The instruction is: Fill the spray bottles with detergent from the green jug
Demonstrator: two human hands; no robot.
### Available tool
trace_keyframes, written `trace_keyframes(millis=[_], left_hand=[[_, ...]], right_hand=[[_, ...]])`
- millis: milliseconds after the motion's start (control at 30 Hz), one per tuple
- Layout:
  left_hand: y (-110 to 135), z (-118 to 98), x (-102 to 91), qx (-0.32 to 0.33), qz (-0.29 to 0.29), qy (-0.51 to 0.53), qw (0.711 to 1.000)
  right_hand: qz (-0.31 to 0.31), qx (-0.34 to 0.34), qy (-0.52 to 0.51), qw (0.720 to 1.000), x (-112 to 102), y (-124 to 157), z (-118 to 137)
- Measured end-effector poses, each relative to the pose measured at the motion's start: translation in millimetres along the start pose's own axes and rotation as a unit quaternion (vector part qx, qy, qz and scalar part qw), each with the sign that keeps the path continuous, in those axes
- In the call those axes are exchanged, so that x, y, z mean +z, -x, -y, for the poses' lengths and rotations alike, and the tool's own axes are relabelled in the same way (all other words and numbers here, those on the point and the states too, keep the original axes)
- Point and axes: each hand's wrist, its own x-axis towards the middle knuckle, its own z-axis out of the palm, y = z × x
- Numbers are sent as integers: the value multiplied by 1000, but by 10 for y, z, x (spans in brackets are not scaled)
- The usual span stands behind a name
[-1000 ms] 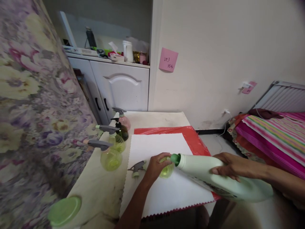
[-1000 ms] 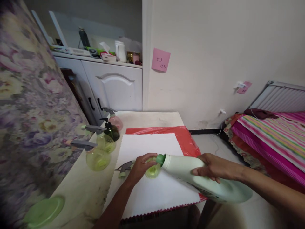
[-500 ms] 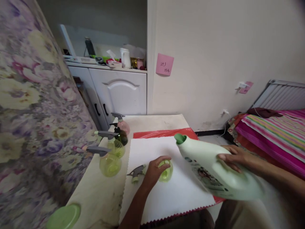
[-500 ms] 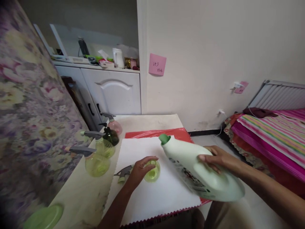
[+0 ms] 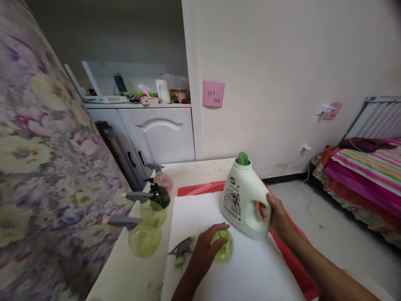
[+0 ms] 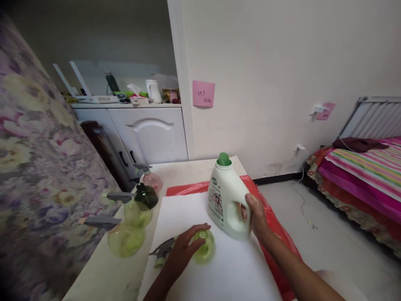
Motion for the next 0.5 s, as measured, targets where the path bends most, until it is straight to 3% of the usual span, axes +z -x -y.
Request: trace_keyframes(millis=[233, 500], left_hand=[[-43, 39, -25, 61, 3, -28, 998], [-13, 105, -47, 36, 7, -42, 998]], right_hand=[[-10, -26, -11, 1000, 250, -62, -338], [1, -55, -9, 998, 108, -6, -394]])
